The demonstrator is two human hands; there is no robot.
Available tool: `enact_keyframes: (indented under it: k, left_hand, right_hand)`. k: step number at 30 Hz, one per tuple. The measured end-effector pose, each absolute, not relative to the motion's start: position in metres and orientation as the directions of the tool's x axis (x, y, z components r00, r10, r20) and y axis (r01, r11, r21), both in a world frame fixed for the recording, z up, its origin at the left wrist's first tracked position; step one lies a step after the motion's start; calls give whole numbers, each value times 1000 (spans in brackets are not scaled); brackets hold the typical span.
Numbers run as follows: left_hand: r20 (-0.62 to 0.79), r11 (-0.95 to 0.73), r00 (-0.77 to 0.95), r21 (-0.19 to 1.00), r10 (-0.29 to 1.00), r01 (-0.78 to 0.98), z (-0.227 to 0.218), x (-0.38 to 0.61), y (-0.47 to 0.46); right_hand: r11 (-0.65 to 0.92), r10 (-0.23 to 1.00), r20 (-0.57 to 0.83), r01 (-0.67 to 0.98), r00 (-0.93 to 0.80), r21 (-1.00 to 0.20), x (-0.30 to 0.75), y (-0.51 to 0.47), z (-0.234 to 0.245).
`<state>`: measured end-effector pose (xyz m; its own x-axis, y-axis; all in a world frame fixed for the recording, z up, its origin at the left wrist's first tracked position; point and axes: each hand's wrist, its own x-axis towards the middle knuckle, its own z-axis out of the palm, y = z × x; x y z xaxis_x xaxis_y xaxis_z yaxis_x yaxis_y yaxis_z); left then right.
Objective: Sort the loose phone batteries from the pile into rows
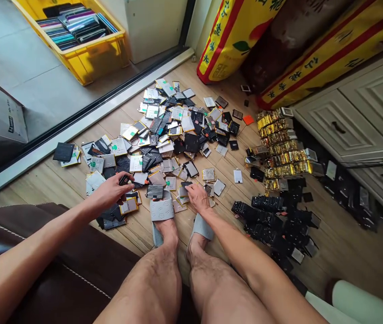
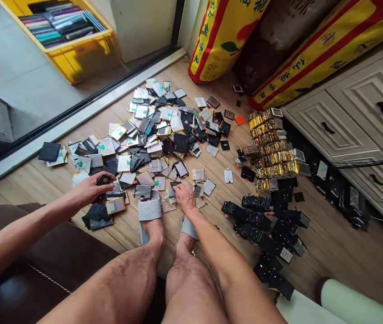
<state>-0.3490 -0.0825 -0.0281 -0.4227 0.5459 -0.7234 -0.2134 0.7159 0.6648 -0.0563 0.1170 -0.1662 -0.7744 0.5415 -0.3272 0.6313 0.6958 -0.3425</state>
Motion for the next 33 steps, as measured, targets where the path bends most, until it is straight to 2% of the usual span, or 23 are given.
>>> enact_keyframes:
  k: [1, 3, 5, 6, 8, 11, 16, 20, 26, 33]
  left_hand:
    - [-739, 704, -399, 659, 542, -265, -25, -347, -82]
    - [-770, 640, -340, 637, 540, -429, -17, -344, -80]
    - [-782, 523, -266, 588, 564, -617, -10, -342, -78]
    - [-774, 459, -234, 558, 588, -691, -7, -342, -78]
    - [-741, 348, -204, 516, 640, -783, -6, -343, -78]
    - [-688, 237, -216, 500, 693, -833, -9, -346, -81]
    - [-612, 117, -278, 524, 740, -843, -12, -345, -84]
    - [-550, 65, -285, 531, 785, -845, -5, -341, -80]
    - [-440, -112, -437, 592, 785, -798, 5, -346, -77]
    - [-358, -167, -417, 559, 835, -812, 22, -350, -77]
  right_hand:
    - [594, 635, -297, 697, -713, -402, -60, 122, -163]
    - [252, 834, -275, 773, -479, -582, -68, 132, -152]
    - [-47, 909, -322, 700, -266, -712, -79, 139, -136]
    - [-137, 902, -360, 635, -236, -760, -86, 139, -126]
    - [-278, 849, -439, 459, -293, -844, -101, 135, -103]
    - [-497, 743, -523, 179, -417, -849, -127, 119, -64]
    - [-557, 674, -542, 137, -502, -819, -174, 86, 0]
    - [-560, 634, -557, 178, -536, -809, -200, 61, 27]
    - [-312, 621, -555, 475, -553, -823, -214, 42, 39]
    - [-297, 622, -534, 458, -572, -838, -216, 43, 71]
